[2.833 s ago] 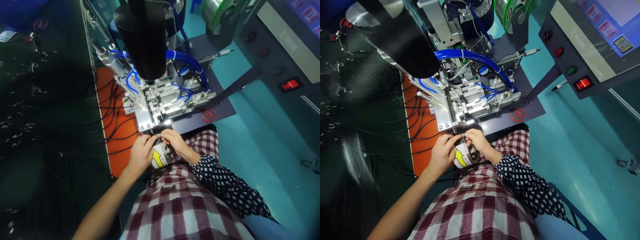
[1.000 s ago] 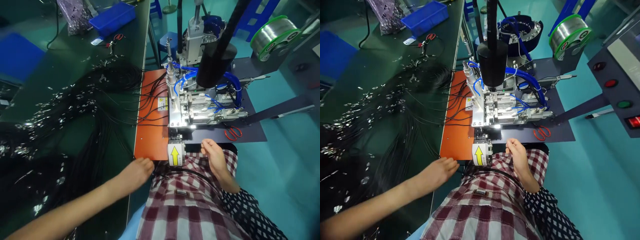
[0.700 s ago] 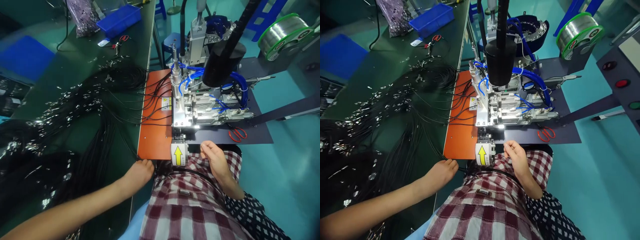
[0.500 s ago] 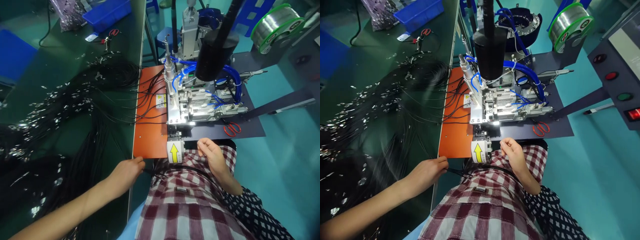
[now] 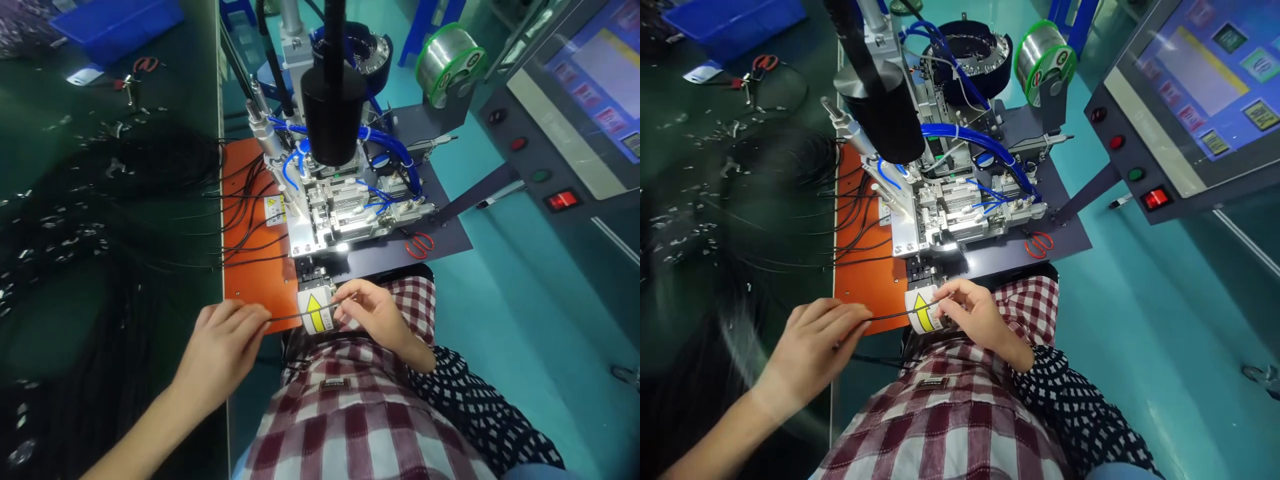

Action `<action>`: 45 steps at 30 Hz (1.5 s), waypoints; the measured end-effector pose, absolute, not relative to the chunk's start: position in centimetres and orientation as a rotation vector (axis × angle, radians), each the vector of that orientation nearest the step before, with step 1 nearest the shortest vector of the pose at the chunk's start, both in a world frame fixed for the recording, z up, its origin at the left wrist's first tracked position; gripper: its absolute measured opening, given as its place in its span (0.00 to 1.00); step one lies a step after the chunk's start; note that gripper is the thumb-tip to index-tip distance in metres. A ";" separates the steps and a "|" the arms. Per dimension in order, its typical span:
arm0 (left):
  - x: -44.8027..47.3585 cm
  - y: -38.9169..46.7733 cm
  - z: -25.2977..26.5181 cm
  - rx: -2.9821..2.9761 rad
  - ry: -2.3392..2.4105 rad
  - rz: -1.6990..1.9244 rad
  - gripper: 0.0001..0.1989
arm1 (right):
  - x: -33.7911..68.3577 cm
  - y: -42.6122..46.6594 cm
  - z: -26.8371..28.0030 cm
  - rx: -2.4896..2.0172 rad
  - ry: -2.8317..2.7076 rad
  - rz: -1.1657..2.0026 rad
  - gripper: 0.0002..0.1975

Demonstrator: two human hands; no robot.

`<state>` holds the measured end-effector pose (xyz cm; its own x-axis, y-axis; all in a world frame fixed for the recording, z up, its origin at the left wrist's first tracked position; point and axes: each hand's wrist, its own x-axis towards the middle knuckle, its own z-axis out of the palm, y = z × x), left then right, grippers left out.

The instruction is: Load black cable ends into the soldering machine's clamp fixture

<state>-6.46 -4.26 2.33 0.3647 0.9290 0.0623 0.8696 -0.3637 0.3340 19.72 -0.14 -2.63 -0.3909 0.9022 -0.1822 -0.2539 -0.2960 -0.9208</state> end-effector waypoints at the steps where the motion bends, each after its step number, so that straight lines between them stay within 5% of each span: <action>1: -5.3 -3.9 2.1 2.409 1.598 0.336 0.07 | 19.5 -0.1 -2.6 -0.969 -1.084 1.782 0.04; 8: 1.6 -1.5 2.2 1.655 1.215 0.423 0.18 | 19.2 -0.4 -3.1 -1.016 -1.170 1.675 0.07; 13: 1.2 -0.6 0.7 1.501 1.272 0.572 0.10 | 20.8 0.1 -3.2 -1.049 -1.263 1.516 0.07; 27: 1.1 -0.7 -0.1 1.262 1.359 0.733 0.09 | 18.4 0.9 -3.1 -1.114 -1.585 1.113 0.02; 40: 1.6 -0.8 -1.1 1.190 1.396 0.828 0.09 | 17.9 0.7 -3.4 -1.214 -2.014 0.591 0.11; 45: 1.7 -0.6 -0.8 1.119 1.399 0.859 0.10 | 18.4 0.9 -3.2 -1.230 -2.024 0.639 0.12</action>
<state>1.73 -0.57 -0.83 0.0417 0.9522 -0.3025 0.1612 0.2923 0.9426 18.38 0.95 -3.22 -0.3265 0.8986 0.2932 0.5672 0.4344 -0.6997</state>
